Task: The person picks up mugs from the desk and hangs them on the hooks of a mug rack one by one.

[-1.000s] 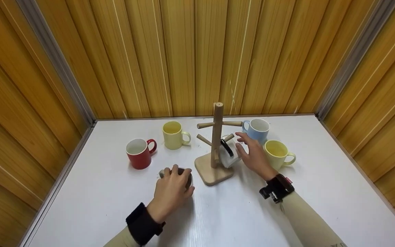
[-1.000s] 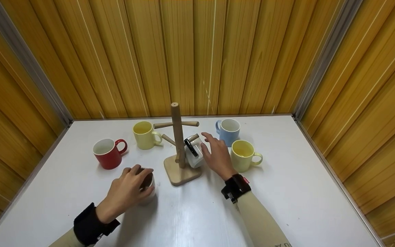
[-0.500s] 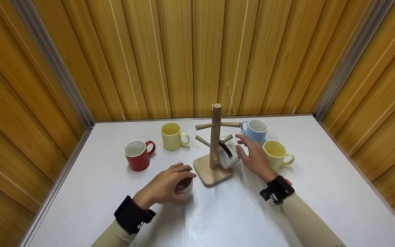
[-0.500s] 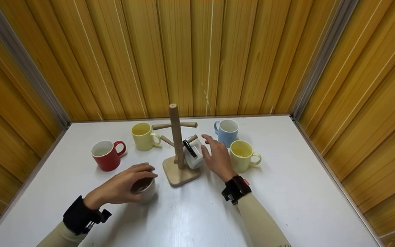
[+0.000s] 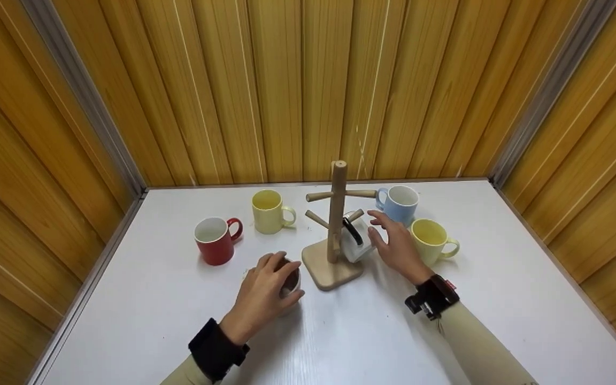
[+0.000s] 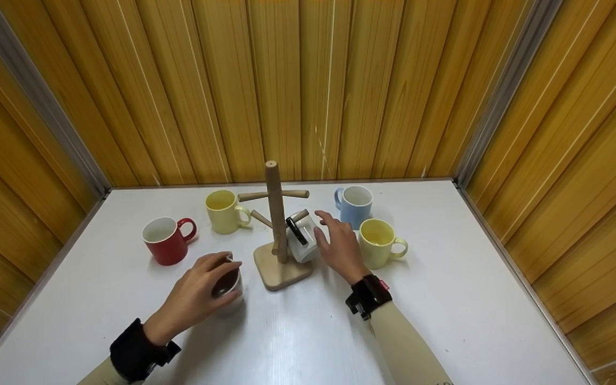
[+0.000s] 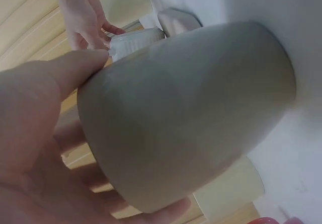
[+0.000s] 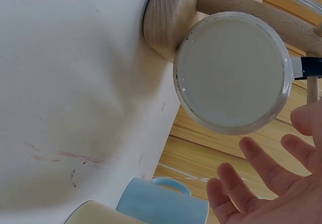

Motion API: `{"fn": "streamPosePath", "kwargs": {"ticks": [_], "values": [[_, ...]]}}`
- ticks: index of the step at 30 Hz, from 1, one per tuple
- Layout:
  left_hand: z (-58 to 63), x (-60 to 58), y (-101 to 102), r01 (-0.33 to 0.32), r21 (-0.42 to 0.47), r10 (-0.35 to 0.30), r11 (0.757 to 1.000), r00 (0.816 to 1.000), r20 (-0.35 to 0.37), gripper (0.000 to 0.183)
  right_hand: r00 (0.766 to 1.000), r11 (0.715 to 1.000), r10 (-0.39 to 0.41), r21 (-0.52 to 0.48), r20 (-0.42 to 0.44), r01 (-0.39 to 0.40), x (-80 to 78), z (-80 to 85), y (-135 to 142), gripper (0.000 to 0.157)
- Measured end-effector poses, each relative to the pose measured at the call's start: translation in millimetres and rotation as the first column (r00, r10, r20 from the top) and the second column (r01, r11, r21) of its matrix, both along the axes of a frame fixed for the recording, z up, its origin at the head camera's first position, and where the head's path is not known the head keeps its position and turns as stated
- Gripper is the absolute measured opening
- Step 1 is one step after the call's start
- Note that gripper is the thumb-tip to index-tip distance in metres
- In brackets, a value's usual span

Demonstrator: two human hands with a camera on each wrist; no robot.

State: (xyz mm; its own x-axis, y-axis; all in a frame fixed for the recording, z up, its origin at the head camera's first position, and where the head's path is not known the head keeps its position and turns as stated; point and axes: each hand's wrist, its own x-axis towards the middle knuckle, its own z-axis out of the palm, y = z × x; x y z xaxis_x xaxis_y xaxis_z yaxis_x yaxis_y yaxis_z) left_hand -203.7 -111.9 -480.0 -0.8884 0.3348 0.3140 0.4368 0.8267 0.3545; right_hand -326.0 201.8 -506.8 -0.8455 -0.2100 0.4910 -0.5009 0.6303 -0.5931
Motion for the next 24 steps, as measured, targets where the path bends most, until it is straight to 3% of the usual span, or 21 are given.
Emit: {"fn": "streamPosePath", "kwargs": {"ticks": [3, 7, 11, 24], "values": [[2.4, 1.7, 2.0, -0.064, -0.012, 0.065, 0.998, 0.997, 0.035, 0.06, 1.0, 1.0, 0.005, -0.005, -0.011, -0.005, -0.7, -0.4, 1.1, 0.038], [7.2, 1.1, 2.6, -0.102, -0.027, 0.103, 0.994, 0.991, 0.082, 0.065, 0.999, 1.0, 0.016, -0.007, -0.035, -0.016, -2.2, 0.2, 2.1, 0.039], [9.5, -1.0, 0.7, -0.107, -0.011, 0.108, 0.994, 0.99, 0.095, 0.065, 0.999, 1.0, 0.025, -0.005, -0.04, -0.025, -3.4, 1.2, 2.6, 0.039], [1.2, 0.3, -9.2, -0.068, 0.061, 0.067, 0.996, 0.997, 0.029, 0.062, 0.999, 1.0, 0.023, -0.019, -0.026, -0.023, 2.7, -0.3, 5.5, 0.04]]}}
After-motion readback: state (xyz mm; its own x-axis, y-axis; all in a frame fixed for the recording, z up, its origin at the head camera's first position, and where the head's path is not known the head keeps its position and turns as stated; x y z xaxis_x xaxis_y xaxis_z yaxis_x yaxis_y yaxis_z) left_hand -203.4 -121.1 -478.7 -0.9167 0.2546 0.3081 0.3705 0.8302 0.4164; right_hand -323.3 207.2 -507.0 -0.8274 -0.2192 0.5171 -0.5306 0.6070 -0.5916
